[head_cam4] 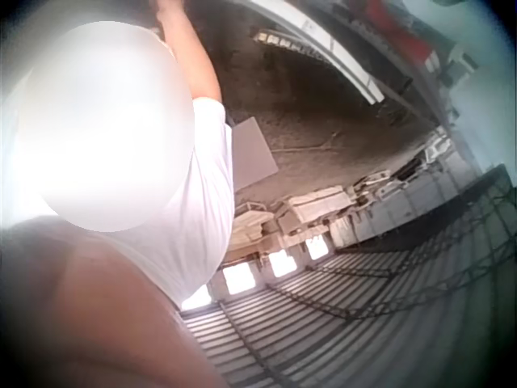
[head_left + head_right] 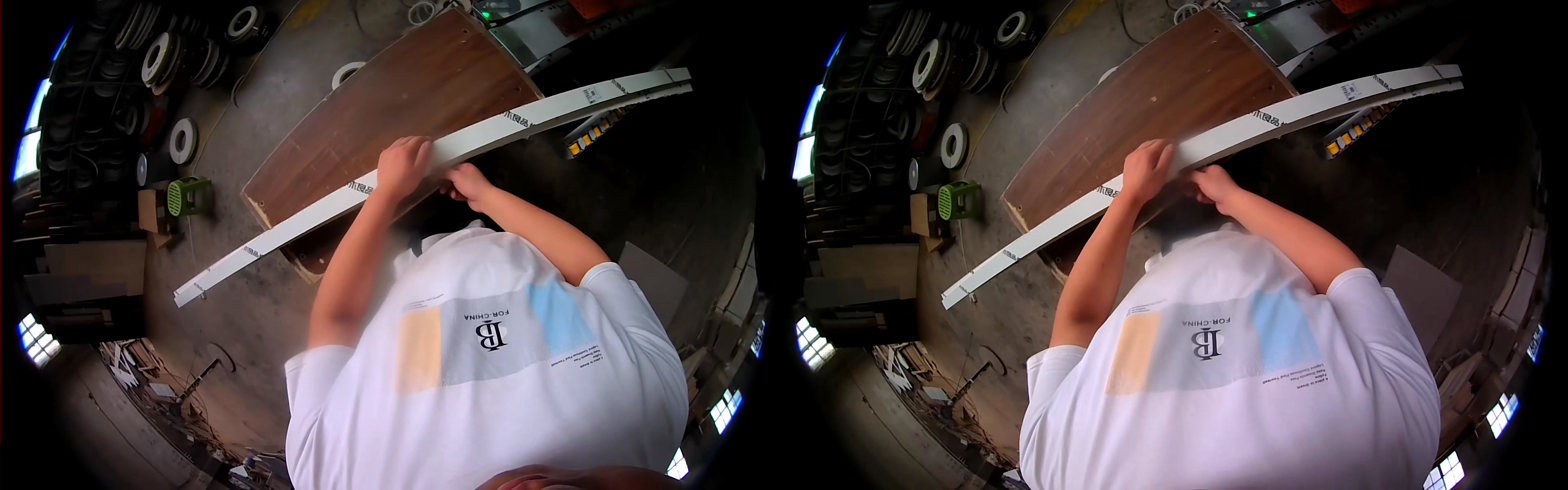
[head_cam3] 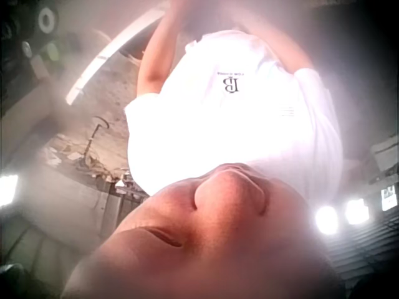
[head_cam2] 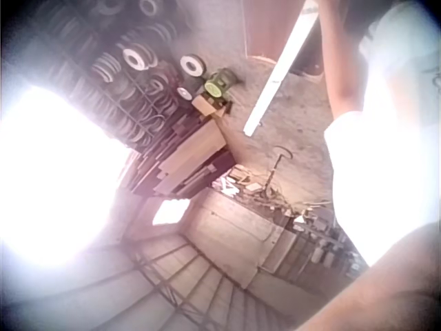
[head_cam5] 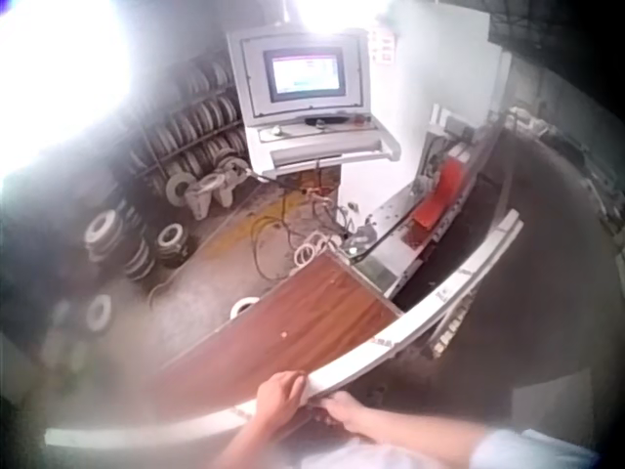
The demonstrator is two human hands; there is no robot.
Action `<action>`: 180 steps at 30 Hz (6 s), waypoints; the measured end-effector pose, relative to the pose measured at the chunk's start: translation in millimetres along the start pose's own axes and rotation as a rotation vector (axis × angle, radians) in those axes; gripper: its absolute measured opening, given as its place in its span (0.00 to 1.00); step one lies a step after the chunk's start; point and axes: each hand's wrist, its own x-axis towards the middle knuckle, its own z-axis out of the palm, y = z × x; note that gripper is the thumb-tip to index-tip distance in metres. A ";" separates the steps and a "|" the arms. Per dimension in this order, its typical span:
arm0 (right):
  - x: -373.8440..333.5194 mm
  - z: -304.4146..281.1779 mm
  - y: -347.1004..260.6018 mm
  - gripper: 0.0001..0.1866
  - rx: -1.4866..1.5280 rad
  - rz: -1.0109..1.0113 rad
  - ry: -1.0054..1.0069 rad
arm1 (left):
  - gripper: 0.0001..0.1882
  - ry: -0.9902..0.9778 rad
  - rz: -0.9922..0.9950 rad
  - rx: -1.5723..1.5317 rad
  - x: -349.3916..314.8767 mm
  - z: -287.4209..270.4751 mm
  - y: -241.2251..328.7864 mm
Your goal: The person feeds white boards into an edge-banding machine, interacts with a control panel to adjust settings, and moves processed boards between stations.
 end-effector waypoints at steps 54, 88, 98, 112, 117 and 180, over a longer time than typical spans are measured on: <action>-48.4 -132.6 -14.0 0.22 -0.320 -0.118 0.305 | 0.18 -0.033 0.022 0.058 -1.5 -0.2 5.5; -80.4 -108.9 -84.0 0.21 -1.154 -0.629 0.567 | 0.16 0.287 0.240 0.057 -28.5 -5.3 28.9; -18.5 -88.7 -135.8 0.34 -1.610 -0.585 0.091 | 0.13 0.183 -0.707 -0.973 -116.5 55.1 11.4; -4.7 -78.2 -116.9 0.30 -1.467 -0.806 0.112 | 0.14 0.422 -1.014 -1.223 -60.7 71.8 41.4; -2.8 -80.1 -114.8 0.29 -1.475 -0.855 0.127 | 0.11 0.497 -0.976 -1.244 -70.5 81.3 35.2; -8.2 -72.0 -116.6 0.30 -1.495 -0.821 0.126 | 0.09 0.824 -0.936 -1.273 -125.2 37.7 -23.9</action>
